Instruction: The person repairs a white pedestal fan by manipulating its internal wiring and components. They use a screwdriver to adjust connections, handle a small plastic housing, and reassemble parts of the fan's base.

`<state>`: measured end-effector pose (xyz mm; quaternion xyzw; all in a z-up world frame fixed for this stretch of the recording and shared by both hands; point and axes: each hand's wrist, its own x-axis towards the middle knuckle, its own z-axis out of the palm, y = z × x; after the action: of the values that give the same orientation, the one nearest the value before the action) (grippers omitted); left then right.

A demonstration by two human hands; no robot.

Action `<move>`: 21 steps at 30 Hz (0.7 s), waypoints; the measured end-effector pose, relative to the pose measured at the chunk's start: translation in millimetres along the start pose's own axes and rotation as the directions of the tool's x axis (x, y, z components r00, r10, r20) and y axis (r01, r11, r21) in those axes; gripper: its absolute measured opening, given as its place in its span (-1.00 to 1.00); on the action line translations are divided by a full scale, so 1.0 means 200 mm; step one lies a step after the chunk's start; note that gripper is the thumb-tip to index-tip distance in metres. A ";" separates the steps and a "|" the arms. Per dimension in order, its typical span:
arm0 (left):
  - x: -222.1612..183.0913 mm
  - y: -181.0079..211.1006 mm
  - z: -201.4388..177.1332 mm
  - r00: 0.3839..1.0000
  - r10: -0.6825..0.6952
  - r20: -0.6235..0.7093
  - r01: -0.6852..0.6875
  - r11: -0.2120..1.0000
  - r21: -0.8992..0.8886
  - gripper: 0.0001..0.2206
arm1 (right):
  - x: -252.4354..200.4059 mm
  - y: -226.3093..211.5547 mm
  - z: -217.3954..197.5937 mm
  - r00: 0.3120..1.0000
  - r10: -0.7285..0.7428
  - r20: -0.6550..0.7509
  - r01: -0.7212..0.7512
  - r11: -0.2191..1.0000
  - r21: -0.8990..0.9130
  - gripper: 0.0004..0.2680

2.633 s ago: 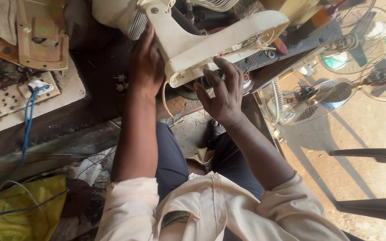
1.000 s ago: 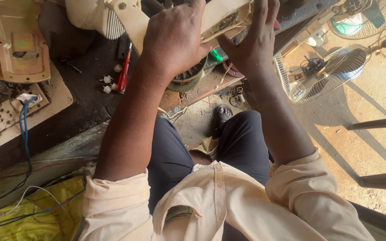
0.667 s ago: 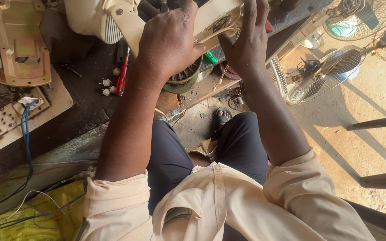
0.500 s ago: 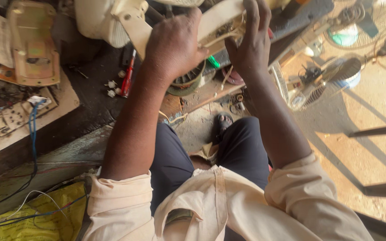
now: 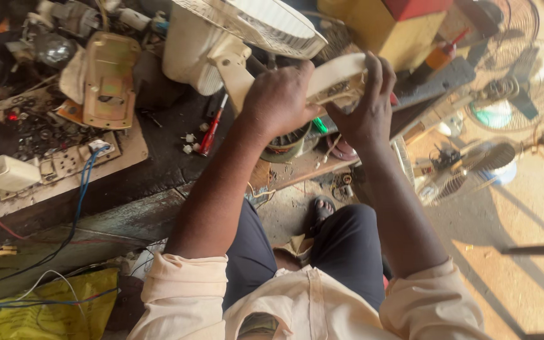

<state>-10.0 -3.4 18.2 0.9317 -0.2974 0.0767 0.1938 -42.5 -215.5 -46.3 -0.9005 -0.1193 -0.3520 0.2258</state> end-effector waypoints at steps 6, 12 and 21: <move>-0.01 -0.01 0.01 1.000 0.015 -0.019 -0.015 1.000 -0.002 -0.49 | 0.01 -0.03 -0.01 1.000 0.022 0.003 -0.022 1.000 -0.014 -0.18; -0.04 0.02 -0.05 0.996 -0.005 -0.092 -0.004 0.995 -0.096 -0.38 | 0.02 -0.07 -0.04 0.999 0.016 0.029 -0.015 1.000 -0.011 -0.19; 0.04 -0.37 -0.04 0.969 -0.230 0.094 0.248 0.890 -0.382 -0.68 | 0.02 -0.04 -0.01 0.999 0.041 0.033 -0.039 0.998 -0.049 -0.17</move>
<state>39.9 50.3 4.7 0.9052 -0.1944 -0.0300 0.3768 -43.9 -208.4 -39.1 -0.9138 -0.0966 -0.3347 0.2088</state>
